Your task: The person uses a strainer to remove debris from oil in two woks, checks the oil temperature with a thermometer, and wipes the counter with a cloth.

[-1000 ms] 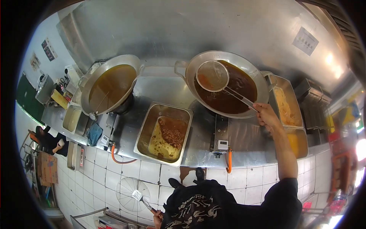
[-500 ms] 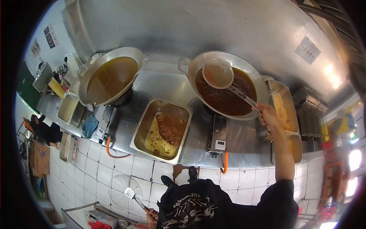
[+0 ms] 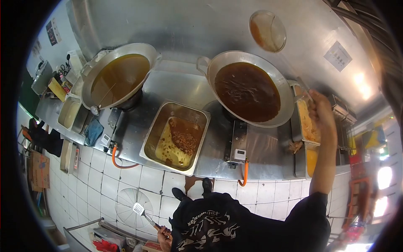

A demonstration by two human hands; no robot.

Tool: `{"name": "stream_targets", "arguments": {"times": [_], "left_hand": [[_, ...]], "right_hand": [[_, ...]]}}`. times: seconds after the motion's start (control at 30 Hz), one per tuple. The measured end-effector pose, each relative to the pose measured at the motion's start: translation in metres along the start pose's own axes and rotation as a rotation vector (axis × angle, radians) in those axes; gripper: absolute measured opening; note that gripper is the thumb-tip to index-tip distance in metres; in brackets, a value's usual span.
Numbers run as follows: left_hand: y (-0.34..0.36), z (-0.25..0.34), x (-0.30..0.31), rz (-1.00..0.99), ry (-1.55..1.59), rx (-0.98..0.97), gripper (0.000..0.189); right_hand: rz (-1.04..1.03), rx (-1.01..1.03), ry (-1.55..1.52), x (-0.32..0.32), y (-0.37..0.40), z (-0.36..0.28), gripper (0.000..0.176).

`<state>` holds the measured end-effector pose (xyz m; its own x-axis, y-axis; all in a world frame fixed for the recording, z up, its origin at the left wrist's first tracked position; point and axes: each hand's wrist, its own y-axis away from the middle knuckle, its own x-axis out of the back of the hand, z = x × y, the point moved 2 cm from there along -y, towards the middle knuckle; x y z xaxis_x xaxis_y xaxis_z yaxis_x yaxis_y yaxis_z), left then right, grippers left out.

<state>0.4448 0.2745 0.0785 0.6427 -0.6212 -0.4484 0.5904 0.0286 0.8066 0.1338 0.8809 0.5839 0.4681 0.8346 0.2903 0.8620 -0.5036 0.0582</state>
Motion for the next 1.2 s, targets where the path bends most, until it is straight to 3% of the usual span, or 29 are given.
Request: {"name": "stream_targets", "arguments": {"times": [0.17, 0.23, 0.33, 0.4, 0.47, 0.5, 0.67, 0.87, 0.97, 1.03, 1.07, 1.13, 1.17, 1.2], "left_hand": [[0.006, 0.000, -0.010, 0.005, 0.014, 0.013, 0.023], [0.012, 0.004, -0.019, 0.024, 0.021, 0.026, 0.022], [0.010, 0.005, -0.019, 0.044, -0.041, 0.022, 0.025], [0.014, 0.006, -0.019, 0.050, -0.112, 0.015, 0.029], [0.020, 0.008, -0.027, 0.162, -0.027, -0.017, 0.027], [0.010, 0.008, -0.016, 0.104, -0.085, 0.008, 0.027], [-0.005, 0.007, 0.010, 0.053, 0.006, 0.127, 0.022], [-0.008, 0.016, 0.017, 0.011, 0.068, 0.175, 0.026], [-0.015, 0.016, 0.027, -0.027, 0.090, 0.205, 0.026], [-0.019, 0.020, 0.032, -0.016, 0.091, 0.233, 0.026], [-0.022, 0.021, 0.033, -0.032, 0.063, 0.201, 0.026], [-0.041, 0.018, 0.051, -0.054, 0.075, 0.252, 0.025], [-0.045, 0.019, 0.055, -0.045, 0.115, 0.262, 0.026], [-0.044, 0.019, 0.052, -0.037, 0.159, 0.272, 0.026]], "right_hand": [[-0.018, -0.202, 0.054, -0.022, -0.014, 0.080, 0.023], [-0.130, -0.334, 0.063, -0.021, -0.023, 0.102, 0.022], [-0.003, -0.294, 0.050, -0.018, -0.010, 0.065, 0.021], [0.023, -0.137, 0.098, -0.009, -0.007, 0.035, 0.021], [0.052, -0.104, 0.040, -0.001, -0.002, 0.006, 0.021], [0.077, -0.057, -0.022, 0.001, -0.002, -0.002, 0.021], [0.065, -0.051, -0.049, -0.015, -0.006, 0.023, 0.019], [-0.041, -0.316, 0.008, -0.052, 0.005, 0.077, 0.017], [-0.126, -0.202, 0.143, -0.069, 0.016, 0.073, 0.019], [-0.104, 0.244, 0.523, -0.090, 0.024, 0.065, 0.020], [-0.114, 0.235, 0.517, -0.104, 0.032, 0.062, 0.020], [-0.080, 0.608, 0.812, -0.138, 0.054, 0.049, 0.021], [-0.097, 0.604, 0.802, -0.154, 0.061, 0.053, 0.021], [-0.133, 0.626, 0.995, -0.169, 0.069, 0.058, 0.018]]}}
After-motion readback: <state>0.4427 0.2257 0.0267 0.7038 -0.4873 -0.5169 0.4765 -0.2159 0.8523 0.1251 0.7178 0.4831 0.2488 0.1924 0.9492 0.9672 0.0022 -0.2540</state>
